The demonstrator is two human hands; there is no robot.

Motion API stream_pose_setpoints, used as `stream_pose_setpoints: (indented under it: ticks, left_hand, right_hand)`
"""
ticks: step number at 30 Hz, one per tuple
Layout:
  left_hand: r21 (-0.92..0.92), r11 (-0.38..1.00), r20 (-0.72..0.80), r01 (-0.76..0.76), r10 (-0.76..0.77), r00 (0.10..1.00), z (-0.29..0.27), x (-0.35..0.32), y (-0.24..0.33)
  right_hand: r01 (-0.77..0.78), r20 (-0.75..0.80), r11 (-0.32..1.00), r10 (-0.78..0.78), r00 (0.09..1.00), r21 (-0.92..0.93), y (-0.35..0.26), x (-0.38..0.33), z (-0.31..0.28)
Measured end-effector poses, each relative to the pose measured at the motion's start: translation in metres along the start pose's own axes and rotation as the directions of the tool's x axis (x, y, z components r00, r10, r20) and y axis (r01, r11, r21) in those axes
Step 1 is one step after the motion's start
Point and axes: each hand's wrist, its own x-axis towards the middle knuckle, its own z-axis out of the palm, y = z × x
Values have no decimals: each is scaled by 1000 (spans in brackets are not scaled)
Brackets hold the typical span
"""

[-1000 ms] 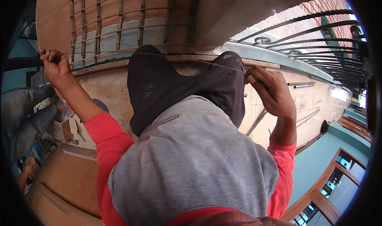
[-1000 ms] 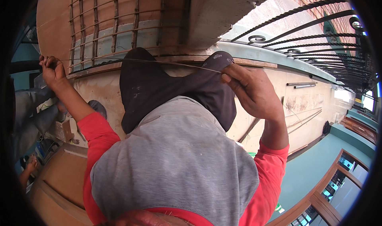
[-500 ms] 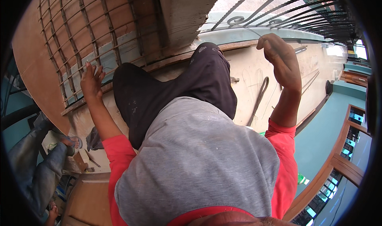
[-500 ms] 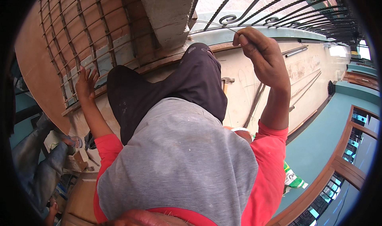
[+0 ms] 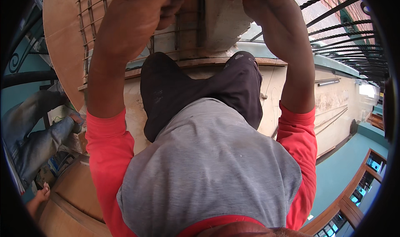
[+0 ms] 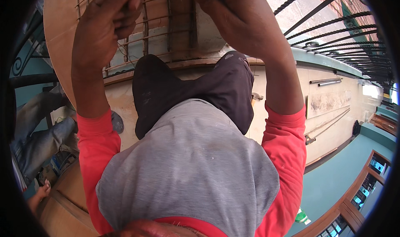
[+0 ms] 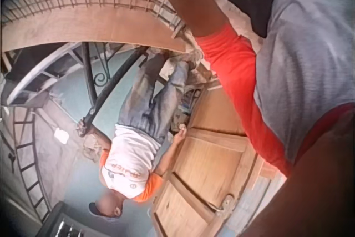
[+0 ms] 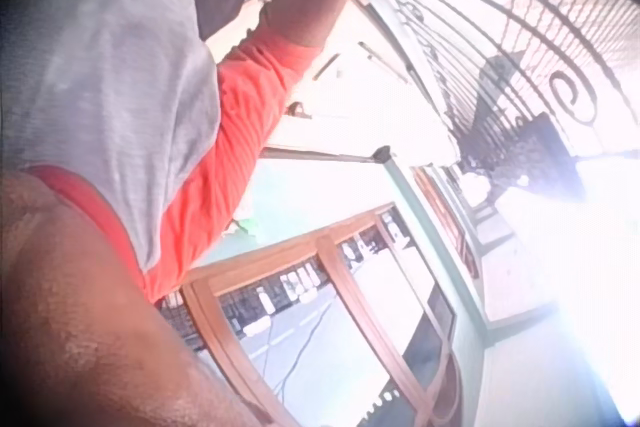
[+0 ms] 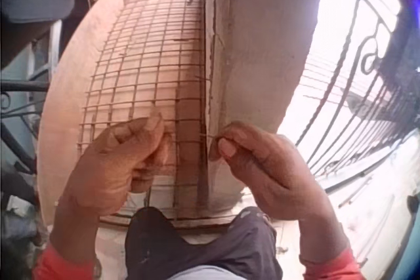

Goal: The person adjusts the camera, then works on a rebar grid on a balcony. They tie rebar intersections with wire using pliers and a hammer, and measure sections with a tape measure.

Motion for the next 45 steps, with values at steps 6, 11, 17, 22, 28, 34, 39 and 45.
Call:
stream_pose_setpoints:
  ticks: [6,11,17,22,28,34,39,45]
  left_hand:
    - [-220,886,-309,-408,334,890,-40,-12,29]
    - [-472,735,-382,-487,327,864,-71,-24,40]
    - [-729,568,-282,-381,257,924,-119,-43,47]
    - [-769,453,-403,-451,203,892,-153,-62,26]
    - [-675,497,-559,-546,139,817,-192,-67,12]
    - [-492,597,-706,-633,151,691,-176,-62,31]
    - [-641,597,-512,-483,136,848,-223,-71,45]
    - [-633,670,-492,-388,39,870,-244,-73,12]
  right_hand:
    - [-110,134,848,47,990,519,33,46,79]
    - [-146,344,811,-73,936,567,90,61,160]
    - [-162,465,774,-187,865,612,77,72,201]
    - [-316,622,782,-114,775,537,74,68,197]
    - [-394,683,736,-126,719,550,60,65,196]
    - [-375,628,716,-112,770,588,55,87,205]
    - [-411,609,546,-247,754,730,33,116,208]
    - [-545,715,554,-136,686,629,66,108,235]
